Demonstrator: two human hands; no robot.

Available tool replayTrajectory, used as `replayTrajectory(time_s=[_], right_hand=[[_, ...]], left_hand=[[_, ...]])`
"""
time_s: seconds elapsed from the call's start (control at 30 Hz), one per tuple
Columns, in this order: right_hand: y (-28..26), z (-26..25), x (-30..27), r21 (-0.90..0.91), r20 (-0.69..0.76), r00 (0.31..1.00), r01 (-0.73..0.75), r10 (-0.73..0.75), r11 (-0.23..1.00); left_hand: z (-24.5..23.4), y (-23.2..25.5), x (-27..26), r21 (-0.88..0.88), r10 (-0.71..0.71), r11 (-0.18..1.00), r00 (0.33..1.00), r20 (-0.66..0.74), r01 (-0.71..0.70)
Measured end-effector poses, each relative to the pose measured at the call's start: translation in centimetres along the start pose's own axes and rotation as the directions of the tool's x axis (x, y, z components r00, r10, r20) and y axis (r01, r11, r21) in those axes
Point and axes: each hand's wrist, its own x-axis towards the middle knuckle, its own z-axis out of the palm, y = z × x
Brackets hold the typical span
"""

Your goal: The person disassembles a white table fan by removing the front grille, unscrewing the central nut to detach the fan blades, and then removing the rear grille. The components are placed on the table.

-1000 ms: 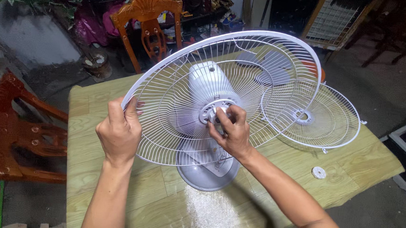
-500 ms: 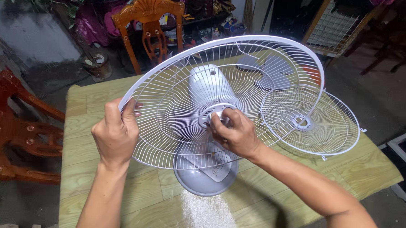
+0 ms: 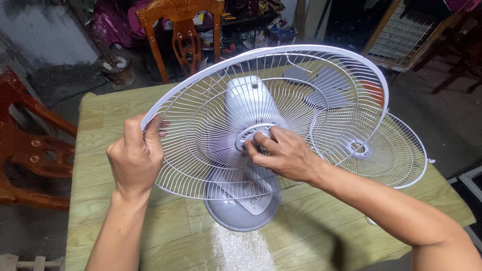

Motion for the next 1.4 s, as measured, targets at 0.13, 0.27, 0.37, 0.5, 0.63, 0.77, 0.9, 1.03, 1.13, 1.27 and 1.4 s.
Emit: replayTrajectory(time_s=[0.13, 0.27, 0.37, 0.5, 0.63, 0.77, 0.9, 1.03, 1.13, 1.27, 1.4], right_hand=[[-0.6, 0.1, -0.6, -0.02, 0.047, 0.987, -0.154, 0.155, 0.988], [-6.8, 0.6, -1.8, 0.607, -0.099, 0.638, -0.569, 0.764, 0.554], [-9.6, 2.5, -0.4, 0.937, 0.315, 0.016, -0.165, 0.949, -0.309], [-12.6, 4.5, 3.5, 0.939, 0.331, -0.088, -0.073, 0.939, -0.338], [-12.8, 5.1, 7.2, 0.931, 0.363, -0.197, 0.049, 0.911, -0.361], [-11.7, 5.1, 9.2, 0.925, 0.373, -0.385, 0.078, 0.844, -0.373], [-11.1, 5.9, 9.6, 0.938, 0.331, -0.446, 0.064, 0.831, -0.339], [-10.7, 7.3, 8.7, 0.979, 0.176, -0.427, -0.015, 0.887, -0.201], [-10.4, 8.6, 7.7, 1.0, 0.002, -0.33, 0.019, 0.944, 0.005], [-10.5, 9.7, 6.6, 0.993, -0.086, -0.288, -0.105, 0.954, 0.058], [-10.4, 10.0, 6.1, 0.98, -0.161, -0.239, -0.157, 0.958, 0.126]], left_hand=[[0.0, 0.1, 0.3, 0.004, 0.006, 1.0, 1.0, 0.019, -0.006], [-0.1, 0.6, 0.3, 0.05, 0.018, 0.999, 1.0, -0.006, -0.017], [-0.1, 0.7, 0.3, 0.063, 0.0, 0.998, 1.0, -0.008, 0.001], [0.0, 0.8, 0.2, 0.059, -0.037, 0.998, 0.999, 0.012, 0.036], [-0.2, 1.1, -0.1, 0.072, 0.017, 0.997, 1.0, -0.023, -0.015], [-0.3, 1.2, -0.1, 0.04, 0.039, 0.998, 0.999, -0.011, -0.038], [-0.4, 1.1, -0.1, 0.018, 0.027, 0.999, 1.0, 0.011, -0.027], [-0.5, 1.4, 0.0, 0.018, 0.02, 1.0, 1.0, 0.018, -0.021], [-0.6, 1.5, 0.1, 0.026, 0.035, 0.999, 0.999, 0.007, -0.035], [-0.7, 1.3, 0.2, 0.028, 0.024, 0.999, 1.0, 0.011, -0.024], [-0.7, 1.2, 0.2, 0.012, 0.042, 0.999, 0.999, 0.002, -0.042]])
